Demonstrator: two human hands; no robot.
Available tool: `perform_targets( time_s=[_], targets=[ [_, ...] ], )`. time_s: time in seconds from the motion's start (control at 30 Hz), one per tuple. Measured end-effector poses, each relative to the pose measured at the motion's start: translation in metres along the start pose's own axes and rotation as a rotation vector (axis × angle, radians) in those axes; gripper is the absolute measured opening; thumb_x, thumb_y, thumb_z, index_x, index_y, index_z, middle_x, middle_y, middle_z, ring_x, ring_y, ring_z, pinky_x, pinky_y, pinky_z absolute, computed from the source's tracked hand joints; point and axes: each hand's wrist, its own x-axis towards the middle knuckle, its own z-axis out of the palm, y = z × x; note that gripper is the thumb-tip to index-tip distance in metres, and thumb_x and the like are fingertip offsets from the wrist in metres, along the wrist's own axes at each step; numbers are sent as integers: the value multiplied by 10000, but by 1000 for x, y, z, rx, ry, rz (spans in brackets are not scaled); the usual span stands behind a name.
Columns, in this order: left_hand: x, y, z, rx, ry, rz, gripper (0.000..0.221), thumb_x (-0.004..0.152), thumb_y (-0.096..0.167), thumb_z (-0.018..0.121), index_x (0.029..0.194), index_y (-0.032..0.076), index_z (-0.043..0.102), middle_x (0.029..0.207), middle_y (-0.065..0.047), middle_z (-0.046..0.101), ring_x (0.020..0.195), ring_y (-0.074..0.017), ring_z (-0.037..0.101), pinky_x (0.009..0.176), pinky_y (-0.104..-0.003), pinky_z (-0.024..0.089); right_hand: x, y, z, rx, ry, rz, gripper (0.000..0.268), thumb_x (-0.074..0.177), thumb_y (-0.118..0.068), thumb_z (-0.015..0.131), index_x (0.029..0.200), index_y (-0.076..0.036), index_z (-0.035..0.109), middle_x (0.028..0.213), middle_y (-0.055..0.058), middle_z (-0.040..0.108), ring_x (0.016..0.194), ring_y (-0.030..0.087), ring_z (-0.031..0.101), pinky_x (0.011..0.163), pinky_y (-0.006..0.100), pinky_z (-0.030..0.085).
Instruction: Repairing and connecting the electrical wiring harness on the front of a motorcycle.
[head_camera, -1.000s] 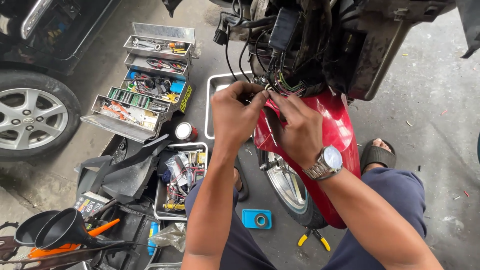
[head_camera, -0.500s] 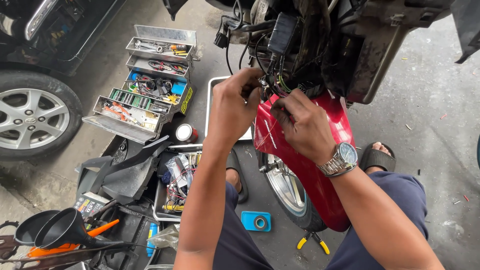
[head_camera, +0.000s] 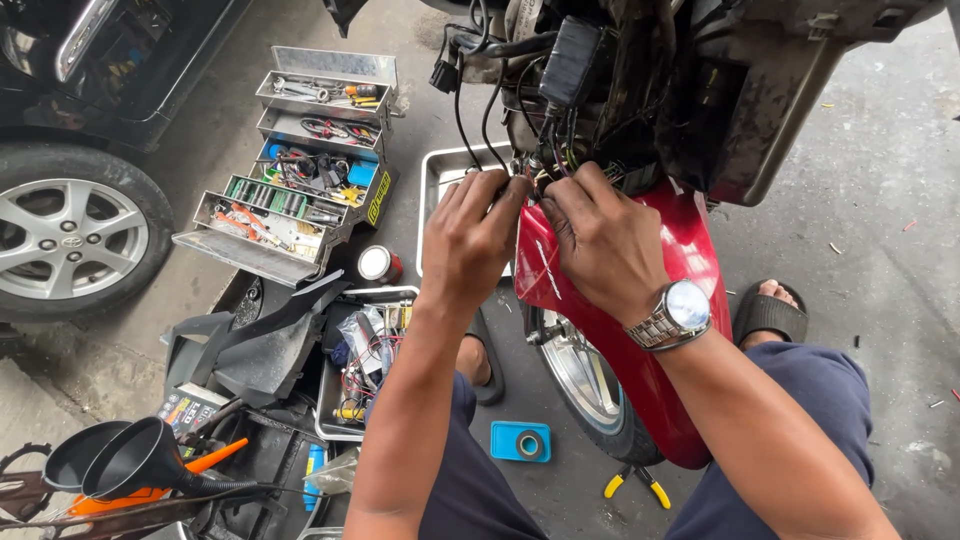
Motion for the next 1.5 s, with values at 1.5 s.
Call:
perform_targets(
  time_s=[1.5],
  targets=[
    [32,-40,30,-1018,-537,-1318,127,834,18,843,883,-60,755,674,-159,720,606,-282,769,574,-381,656,-10,15,12,-149,-31,-94,182,1173,-170,568,1024,-167,673,911,-44,507,709,248,715,545,367,576]
  ],
)
